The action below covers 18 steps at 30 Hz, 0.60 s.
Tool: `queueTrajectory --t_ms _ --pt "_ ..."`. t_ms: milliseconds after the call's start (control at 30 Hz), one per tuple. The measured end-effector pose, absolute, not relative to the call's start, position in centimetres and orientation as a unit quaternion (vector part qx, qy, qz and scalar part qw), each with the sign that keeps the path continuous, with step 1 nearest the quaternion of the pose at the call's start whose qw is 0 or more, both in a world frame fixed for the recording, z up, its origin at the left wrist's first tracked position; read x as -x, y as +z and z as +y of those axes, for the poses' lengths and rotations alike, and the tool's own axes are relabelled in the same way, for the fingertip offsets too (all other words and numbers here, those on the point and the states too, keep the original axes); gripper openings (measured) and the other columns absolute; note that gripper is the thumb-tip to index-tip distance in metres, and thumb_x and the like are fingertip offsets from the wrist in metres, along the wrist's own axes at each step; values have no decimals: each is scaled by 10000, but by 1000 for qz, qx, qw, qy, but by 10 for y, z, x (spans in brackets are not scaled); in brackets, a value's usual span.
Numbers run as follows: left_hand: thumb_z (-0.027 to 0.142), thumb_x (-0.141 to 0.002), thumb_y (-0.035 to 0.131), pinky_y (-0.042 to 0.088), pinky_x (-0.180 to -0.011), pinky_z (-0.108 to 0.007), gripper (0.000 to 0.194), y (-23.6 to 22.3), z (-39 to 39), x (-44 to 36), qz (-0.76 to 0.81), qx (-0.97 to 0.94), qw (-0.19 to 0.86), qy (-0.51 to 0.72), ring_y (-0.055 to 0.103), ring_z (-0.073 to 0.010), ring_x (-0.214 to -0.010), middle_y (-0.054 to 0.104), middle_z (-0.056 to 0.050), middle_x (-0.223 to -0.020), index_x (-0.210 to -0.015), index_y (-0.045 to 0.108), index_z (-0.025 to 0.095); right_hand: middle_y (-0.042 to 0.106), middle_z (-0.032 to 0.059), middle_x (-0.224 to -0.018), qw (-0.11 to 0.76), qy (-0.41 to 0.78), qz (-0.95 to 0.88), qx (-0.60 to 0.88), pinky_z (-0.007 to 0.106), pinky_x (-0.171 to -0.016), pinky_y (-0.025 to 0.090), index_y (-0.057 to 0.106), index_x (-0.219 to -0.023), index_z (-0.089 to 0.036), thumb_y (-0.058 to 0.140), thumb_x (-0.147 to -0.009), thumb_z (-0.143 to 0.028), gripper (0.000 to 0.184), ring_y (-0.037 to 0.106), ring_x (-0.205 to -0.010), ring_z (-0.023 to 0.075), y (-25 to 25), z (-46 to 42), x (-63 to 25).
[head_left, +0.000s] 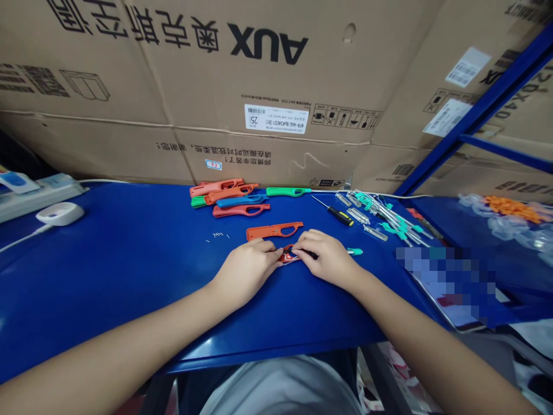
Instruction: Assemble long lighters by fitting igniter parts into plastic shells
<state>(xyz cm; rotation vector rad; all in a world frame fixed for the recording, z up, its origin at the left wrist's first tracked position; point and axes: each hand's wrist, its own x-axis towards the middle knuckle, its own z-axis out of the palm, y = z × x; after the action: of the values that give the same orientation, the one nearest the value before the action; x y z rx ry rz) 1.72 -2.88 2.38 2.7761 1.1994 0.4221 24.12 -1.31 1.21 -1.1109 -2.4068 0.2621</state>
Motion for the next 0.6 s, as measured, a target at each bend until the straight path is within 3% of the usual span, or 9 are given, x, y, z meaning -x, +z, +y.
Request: queueTrajectory --t_ms 167,300,600 --pt "258 -1000 531 554 -790 -338 267 25 -33 -19 399 -903 65 144 651 -231 -919 666 -79 -969 -1209 691 213 701 52 -959 232 112 -879 401 326 -812 496 692 -963 -221 562 -935 -171 142 624 -939 203 23 -17 -246" --pt "192 -958 582 533 -868 -380 307 26 -33 -17 395 -899 85 165 632 -250 -998 665 -83 -1076 -1260 632 215 683 32 -1028 207 177 -881 386 281 -764 493 675 -1027 -233 577 -888 -122 204 641 -895 168 36 -21 -256" --pt "157 -959 531 468 -869 -415 189 29 -34 -15 393 -896 121 165 575 -260 -1030 652 -48 -1108 -1116 595 241 615 29 -1049 145 201 -892 378 266 -772 467 666 -950 -222 656 -875 -203 78 611 -870 150 41 -23 -260"
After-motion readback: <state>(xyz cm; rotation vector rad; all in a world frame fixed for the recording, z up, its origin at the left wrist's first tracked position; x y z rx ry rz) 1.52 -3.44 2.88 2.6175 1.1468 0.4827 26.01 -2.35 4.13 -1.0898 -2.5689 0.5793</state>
